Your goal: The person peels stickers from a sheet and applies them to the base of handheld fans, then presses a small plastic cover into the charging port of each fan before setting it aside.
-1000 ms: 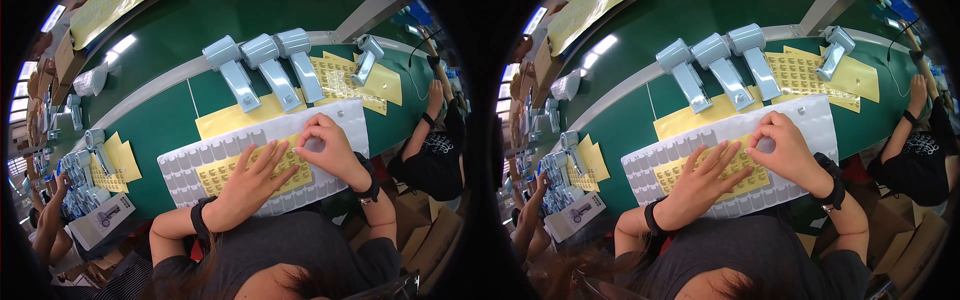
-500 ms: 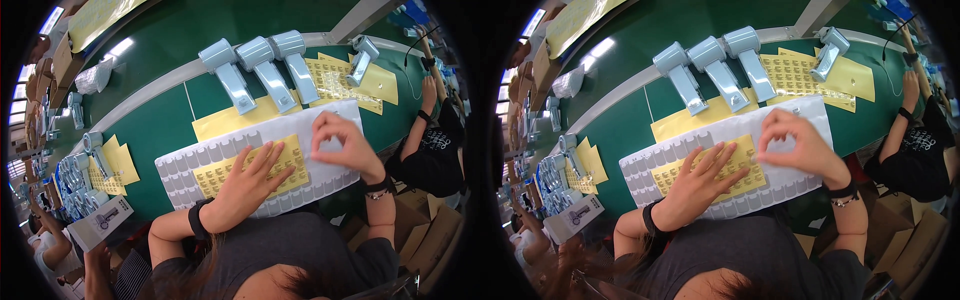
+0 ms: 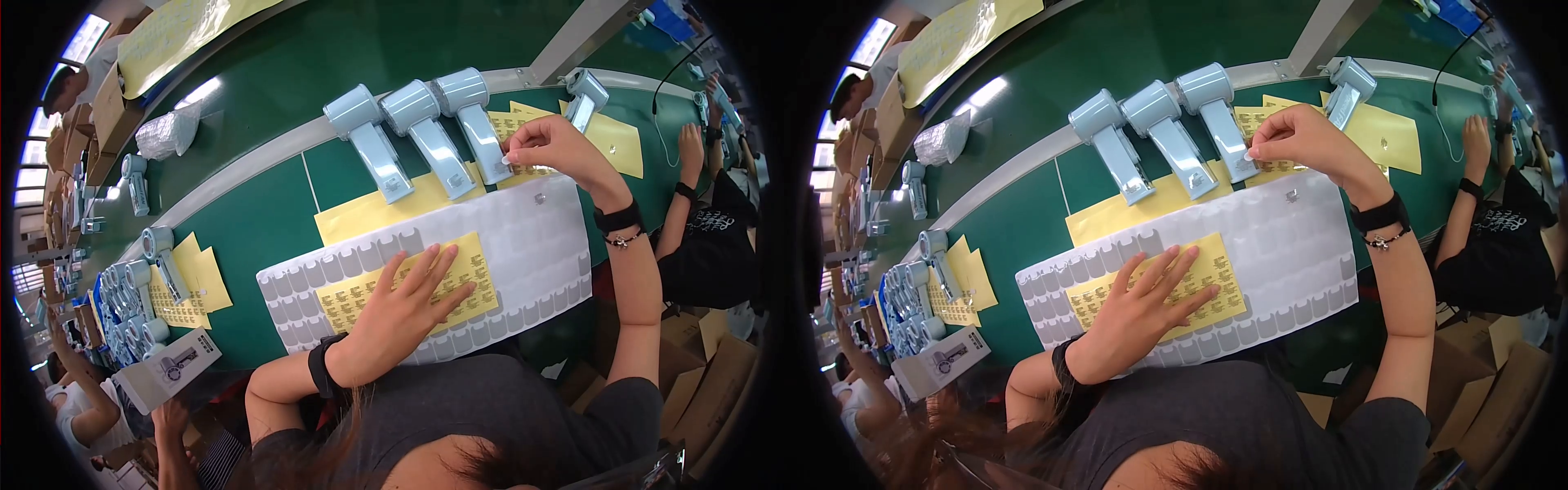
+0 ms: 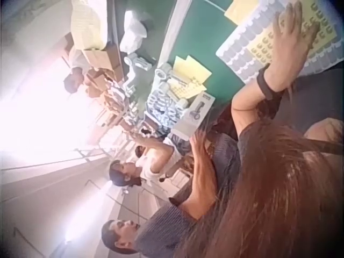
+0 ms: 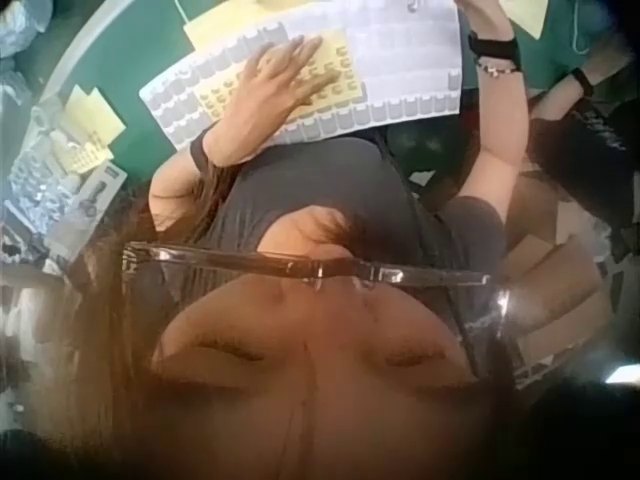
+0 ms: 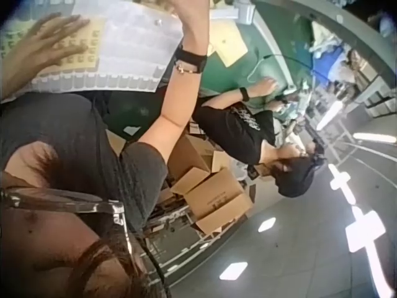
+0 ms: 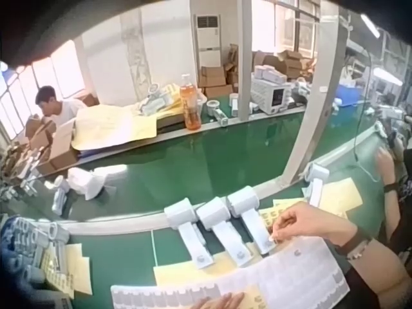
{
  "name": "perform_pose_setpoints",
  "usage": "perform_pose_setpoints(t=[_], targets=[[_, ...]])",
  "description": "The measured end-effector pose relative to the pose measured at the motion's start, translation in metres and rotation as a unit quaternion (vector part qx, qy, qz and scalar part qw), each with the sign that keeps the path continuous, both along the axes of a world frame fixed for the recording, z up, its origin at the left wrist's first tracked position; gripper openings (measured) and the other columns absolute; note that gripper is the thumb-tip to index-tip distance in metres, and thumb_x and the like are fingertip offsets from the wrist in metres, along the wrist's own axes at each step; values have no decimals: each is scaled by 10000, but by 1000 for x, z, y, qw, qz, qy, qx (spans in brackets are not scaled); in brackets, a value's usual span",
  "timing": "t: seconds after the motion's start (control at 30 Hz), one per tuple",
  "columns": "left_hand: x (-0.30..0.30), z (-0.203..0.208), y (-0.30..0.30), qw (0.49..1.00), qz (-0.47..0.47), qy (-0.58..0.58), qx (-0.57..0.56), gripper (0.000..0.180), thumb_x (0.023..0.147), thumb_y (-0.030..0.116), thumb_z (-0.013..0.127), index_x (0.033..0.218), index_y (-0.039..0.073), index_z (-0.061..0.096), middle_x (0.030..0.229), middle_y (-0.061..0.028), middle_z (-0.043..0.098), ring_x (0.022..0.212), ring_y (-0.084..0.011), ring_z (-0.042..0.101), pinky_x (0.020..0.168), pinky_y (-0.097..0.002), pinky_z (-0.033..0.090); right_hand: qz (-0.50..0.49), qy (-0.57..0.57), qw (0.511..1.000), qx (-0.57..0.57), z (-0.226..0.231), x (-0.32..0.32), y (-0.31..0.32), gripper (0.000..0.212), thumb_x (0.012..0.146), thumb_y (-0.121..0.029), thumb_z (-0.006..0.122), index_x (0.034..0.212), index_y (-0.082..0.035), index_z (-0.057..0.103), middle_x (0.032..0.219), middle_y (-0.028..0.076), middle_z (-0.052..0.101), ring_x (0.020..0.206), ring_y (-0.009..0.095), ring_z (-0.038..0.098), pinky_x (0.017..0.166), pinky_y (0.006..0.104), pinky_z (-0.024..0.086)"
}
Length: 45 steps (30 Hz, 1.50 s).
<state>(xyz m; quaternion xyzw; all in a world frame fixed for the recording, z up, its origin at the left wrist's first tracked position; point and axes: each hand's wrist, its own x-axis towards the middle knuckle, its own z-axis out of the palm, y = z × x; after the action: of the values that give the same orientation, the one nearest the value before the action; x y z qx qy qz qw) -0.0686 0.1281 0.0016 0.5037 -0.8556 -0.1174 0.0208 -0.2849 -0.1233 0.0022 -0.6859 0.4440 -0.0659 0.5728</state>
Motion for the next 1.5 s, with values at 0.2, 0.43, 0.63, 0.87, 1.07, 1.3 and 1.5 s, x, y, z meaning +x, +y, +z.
perform_pose_setpoints(t=[0.2, 0.43, 0.63, 0.87, 1.07, 1.3, 1.5], targets=[[-2, 1, 2, 1000, 8, 23, 4, 585, 846, 289, 694, 1406, 313, 522, 1564, -99, 344, 1408, -261, 367, 1111, -466, 322, 3, 36, 998, -48, -5, 8, 4, 131, 800, -129, 764, 825, -10, 716, 841, 62, 710, 784, 134, 660, 768, 257, 516], [16, 13, -14, 990, 14, 130, 56, 610, 832, 305, 724, 1401, 227, 518, 1463, -150, 425, 1330, -308, 435, 1049, -457, 397, 34, -33, 736, -675, -14, 10, 63, 289, 825, -104, 734, 1095, -25, 669, 993, 90, 700, 856, 237, 666, 754, 291, 524], [66, 29, -110, 930, 283, 134, -193, 658, 807, 315, 783, 1377, 119, 518, 1357, -248, 461, 1132, -411, 542, 964, -450, 484, -89, -120, 854, -498, -31, 60, 26, 749, 782, -123, 769, 1433, -89, 400, 1062, 129, 679, 884, 281, 672, 780, 334, 533], [102, -17, -191, 953, 237, 190, -6, 710, 745, 550, 784, 1307, 153, 612, 1166, -249, 602, 1117, -463, 536, 959, -481, 486, -110, -53, 937, -328, -40, 86, -7, 957, 706, -146, 788, 1502, -116, 259, 1040, 170, 675, 888, 262, 679, 788, 358, 537], [91, -24, -192, 935, 290, 203, -3, 605, 728, 472, 809, 1226, 157, 670, 1121, -182, 621, 1057, -399, 556, 959, -445, 486, -145, -45, 925, -349, -42, 103, -21, 928, 699, -163, 791, 1481, -133, 293, 1003, 156, 688, 886, 242, 684, 787, 353, 538], [113, -2, -226, 928, 288, 223, -78, 525, 704, 369, 834, 1186, 213, 696, 1136, -111, 609, 1066, -395, 549, 905, -460, 513, -152, 5, 922, -355, -43, 127, -98, 958, 703, -196, 811, 1496, -132, 277, 1056, 205, 690, 927, 286, 696, 818, 377, 538], [145, 7, -317, 926, 321, 131, -151, 575, 676, 358, 855, 1216, 259, 685, 1150, -111, 601, 1126, -383, 546, 885, -527, 519, -204, 46, 871, -444, -66, 149, -187, 997, 700, -236, 830, 1504, -105, 255, 1154, 265, 646, 1048, 405, 650, 911, 439, 506]])
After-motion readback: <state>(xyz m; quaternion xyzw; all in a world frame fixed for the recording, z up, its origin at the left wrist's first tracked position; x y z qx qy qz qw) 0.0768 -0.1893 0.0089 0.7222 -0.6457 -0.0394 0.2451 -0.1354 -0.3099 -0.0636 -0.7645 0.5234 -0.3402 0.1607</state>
